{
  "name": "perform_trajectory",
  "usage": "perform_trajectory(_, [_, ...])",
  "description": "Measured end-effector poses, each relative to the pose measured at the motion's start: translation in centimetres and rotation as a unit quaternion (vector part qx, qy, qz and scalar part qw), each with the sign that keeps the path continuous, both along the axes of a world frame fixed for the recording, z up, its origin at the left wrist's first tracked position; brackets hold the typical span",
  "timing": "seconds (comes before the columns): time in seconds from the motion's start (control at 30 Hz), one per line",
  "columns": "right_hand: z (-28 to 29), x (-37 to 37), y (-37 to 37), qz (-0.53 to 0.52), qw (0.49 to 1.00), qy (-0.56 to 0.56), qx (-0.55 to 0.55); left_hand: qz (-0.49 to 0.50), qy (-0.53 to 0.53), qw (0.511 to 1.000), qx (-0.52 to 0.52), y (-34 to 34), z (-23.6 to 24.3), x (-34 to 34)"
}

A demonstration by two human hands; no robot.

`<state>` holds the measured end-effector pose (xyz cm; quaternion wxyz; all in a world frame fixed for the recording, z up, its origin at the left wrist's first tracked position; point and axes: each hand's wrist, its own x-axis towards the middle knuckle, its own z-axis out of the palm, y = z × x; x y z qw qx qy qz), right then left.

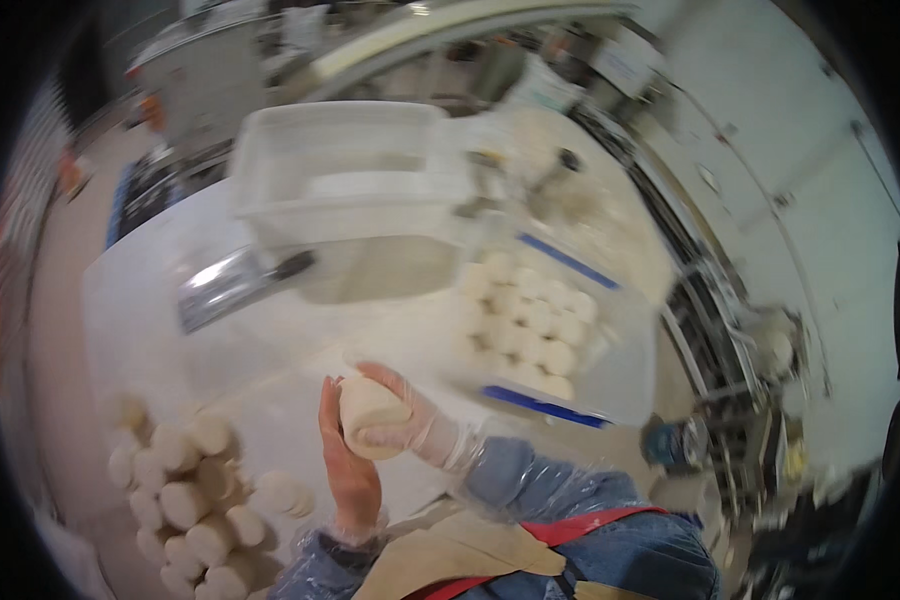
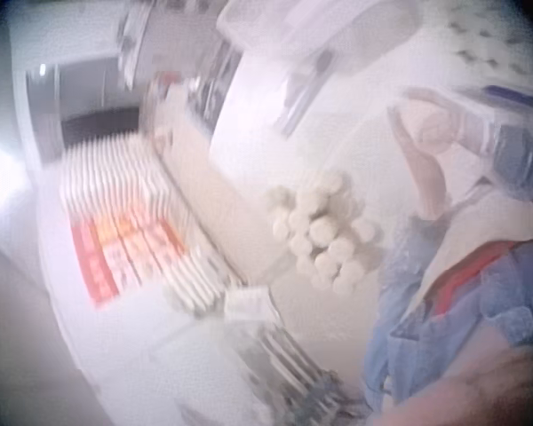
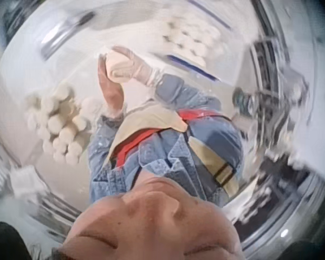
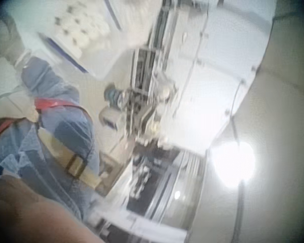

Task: The person repeatedly picks up small, round, white dough discs from a table and stacks them into a clear plastic container. The person also moves the container to a different location and returns to continue stacking.

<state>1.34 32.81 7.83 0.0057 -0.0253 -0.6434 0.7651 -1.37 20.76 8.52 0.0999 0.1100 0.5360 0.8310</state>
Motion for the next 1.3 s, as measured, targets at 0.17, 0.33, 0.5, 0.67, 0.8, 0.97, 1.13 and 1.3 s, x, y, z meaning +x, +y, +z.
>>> perform_trajectory(0.17, [10.1, 10.5, 19.1, -0.135, 0.958, -0.253, -0.001, -0.099, 0.032, 0.994, -0.031, 6.2, 2.8, 4.3])
perform_trajectory(0.33, [6.2, 16.4, 33.4, -0.019, 0.88, -0.432, 0.199, -0.118, -0.005, 0.985, -0.127, 10.5, 2.5, 7.0])
perform_trajectory(0.5, [-5.4, 16.5, 37.6, 0.241, 0.812, -0.49, 0.207, -0.085, -0.004, 0.979, -0.184, 12.4, 3.8, 8.7])
perform_trajectory(0.67, [-9.0, 16.4, 35.3, 0.377, 0.811, -0.395, 0.207, -0.003, -0.031, 0.983, -0.182, 9.8, 3.7, 9.1])
perform_trajectory(0.8, [-3.9, 15.7, 33.9, 0.351, 0.74, -0.41, 0.4, 0.043, -0.01, 0.982, -0.182, 4.8, 1.0, 10.0])
perform_trajectory(0.97, [4.8, 9.7, 25.0, 0.119, 0.86, -0.225, 0.442, 0.106, -0.165, 0.946, -0.258, -5.4, -2.7, 12.4])
perform_trajectory(1.13, [4.8, 2.3, -3.2, 0.273, 0.887, -0.252, 0.273, 0.318, -0.348, 0.88, -0.056, -16.0, -4.4, 16.1])
perform_trajectory(1.3, [-1.9, 0.3, -25.7, 0.375, 0.881, -0.196, 0.212, 0.436, -0.257, 0.862, -0.021, -24.1, -6.2, 15.9])
